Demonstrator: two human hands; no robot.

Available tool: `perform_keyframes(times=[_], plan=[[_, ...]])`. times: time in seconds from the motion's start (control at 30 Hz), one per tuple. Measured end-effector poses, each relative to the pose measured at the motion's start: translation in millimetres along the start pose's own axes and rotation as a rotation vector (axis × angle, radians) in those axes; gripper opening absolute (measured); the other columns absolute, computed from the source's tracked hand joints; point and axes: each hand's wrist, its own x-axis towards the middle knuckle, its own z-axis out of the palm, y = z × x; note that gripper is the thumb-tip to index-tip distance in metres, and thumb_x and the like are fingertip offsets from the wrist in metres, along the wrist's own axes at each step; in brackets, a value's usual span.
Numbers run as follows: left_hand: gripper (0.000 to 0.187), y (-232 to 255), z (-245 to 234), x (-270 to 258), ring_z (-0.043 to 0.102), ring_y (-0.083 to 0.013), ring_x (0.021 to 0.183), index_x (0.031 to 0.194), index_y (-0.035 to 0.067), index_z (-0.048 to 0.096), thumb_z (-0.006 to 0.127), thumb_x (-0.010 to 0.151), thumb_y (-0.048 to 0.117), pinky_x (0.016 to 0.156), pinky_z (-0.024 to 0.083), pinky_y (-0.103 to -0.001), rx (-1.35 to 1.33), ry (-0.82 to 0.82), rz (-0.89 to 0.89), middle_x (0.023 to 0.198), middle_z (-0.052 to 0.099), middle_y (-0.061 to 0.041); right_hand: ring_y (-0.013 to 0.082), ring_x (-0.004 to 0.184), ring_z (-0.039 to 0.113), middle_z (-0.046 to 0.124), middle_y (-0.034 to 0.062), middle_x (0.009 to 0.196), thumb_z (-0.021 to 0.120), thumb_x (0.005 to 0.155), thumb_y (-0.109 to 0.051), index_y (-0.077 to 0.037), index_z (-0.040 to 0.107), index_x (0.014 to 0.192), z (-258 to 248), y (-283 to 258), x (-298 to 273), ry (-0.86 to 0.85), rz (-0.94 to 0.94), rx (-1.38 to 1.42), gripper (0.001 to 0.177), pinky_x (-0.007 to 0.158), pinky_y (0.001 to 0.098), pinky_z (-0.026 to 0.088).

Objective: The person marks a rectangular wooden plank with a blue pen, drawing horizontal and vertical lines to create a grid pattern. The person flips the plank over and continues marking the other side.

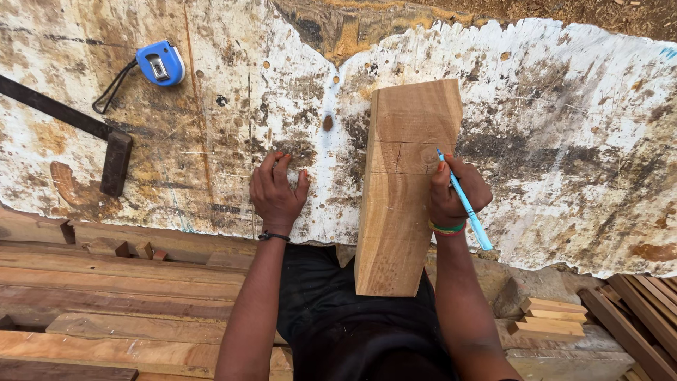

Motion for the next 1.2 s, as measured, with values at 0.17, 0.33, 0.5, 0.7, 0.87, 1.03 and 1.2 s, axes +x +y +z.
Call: perform_keyframes(times=[0.17, 0.33, 0.5, 0.7, 0.87, 1.03, 1.2], plan=[[0.036, 2.8, -0.7, 8.6, 0.063, -0.0236, 0.102, 0.127, 0.012, 0.059, 0.061, 0.104, 0.039, 0.082, 0.054, -0.043, -0.025, 0.032, 0.0, 0.126, 0.057, -0.008, 0.0245, 0.063, 0.066, 0.068, 0.0154, 0.076, 0.07, 0.1, -0.014, 0.004, 0.074, 0.097, -1.8, -1.6, -2.3, 0.005, -0.06, -0.001, 0.019, 0.058, 0.0346, 0.05], [0.036, 1.5, -0.9, 1.6, 0.063, -0.0233, 0.101, 0.127, 0.012, 0.059, 0.062, 0.103, 0.039, 0.082, 0.054, -0.042, -0.015, 0.001, -0.011, 0.128, 0.058, -0.008, 0.0236, 0.058, 0.063, 0.066, 0.015, 0.07, 0.07, 0.096, -0.009, 0.006, 0.075, 0.094, 0.2, 0.3, 0.0, -0.051, -0.03, -0.001, 0.016, 0.055, 0.0347, 0.047], [0.036, 4.7, -3.8, 1.8, 0.063, -0.024, 0.102, 0.127, 0.012, 0.059, 0.063, 0.103, 0.039, 0.083, 0.054, -0.043, -0.014, 0.008, -0.012, 0.127, 0.058, -0.008, 0.0238, 0.059, 0.064, 0.066, 0.0151, 0.071, 0.069, 0.095, -0.007, 0.006, 0.075, 0.095, -0.6, 1.0, -1.5, -0.041, -0.001, 0.008, 0.014, 0.056, 0.0346, 0.047], [0.036, 5.1, -4.1, 3.1, 0.063, -0.0235, 0.102, 0.127, 0.012, 0.058, 0.063, 0.104, 0.04, 0.083, 0.054, -0.043, -0.012, 0.002, -0.007, 0.125, 0.057, -0.008, 0.0245, 0.056, 0.061, 0.063, 0.0141, 0.066, 0.066, 0.087, -0.003, 0.005, 0.073, 0.089, -1.6, 6.7, -8.5, -0.02, -0.026, 0.014, 0.011, 0.054, 0.0354, 0.046], [0.036, 0.8, 0.1, 0.1, 0.062, -0.0224, 0.103, 0.127, 0.012, 0.058, 0.062, 0.104, 0.04, 0.084, 0.054, -0.042, 0.011, -0.018, -0.005, 0.127, 0.055, -0.008, 0.0243, 0.053, 0.06, 0.06, 0.0137, 0.062, 0.065, 0.083, -0.003, 0.005, 0.069, 0.079, -2.1, 9.4, -12.1, -0.041, -0.029, 0.016, 0.009, 0.052, 0.0362, 0.044], [0.035, 1.1, -0.7, -0.5, 0.062, -0.0221, 0.102, 0.126, 0.012, 0.057, 0.062, 0.105, 0.039, 0.084, 0.054, -0.042, 0.022, -0.033, -0.01, 0.127, 0.055, -0.008, 0.0232, 0.054, 0.063, 0.064, 0.0133, 0.065, 0.064, 0.083, -0.002, 0.004, 0.069, 0.078, 1.0, 12.7, -11.7, -0.034, -0.038, 0.02, 0.009, 0.052, 0.0348, 0.048], [0.035, 5.3, -5.0, 1.5, 0.061, -0.0229, 0.104, 0.127, 0.012, 0.058, 0.062, 0.105, 0.039, 0.085, 0.054, -0.043, 0.007, -0.016, -0.005, 0.128, 0.055, -0.007, 0.0237, 0.055, 0.063, 0.065, 0.0138, 0.067, 0.065, 0.085, -0.002, 0.004, 0.069, 0.079, 0.2, 9.6, -10.1, -0.038, -0.029, 0.026, 0.009, 0.052, 0.0348, 0.047]])
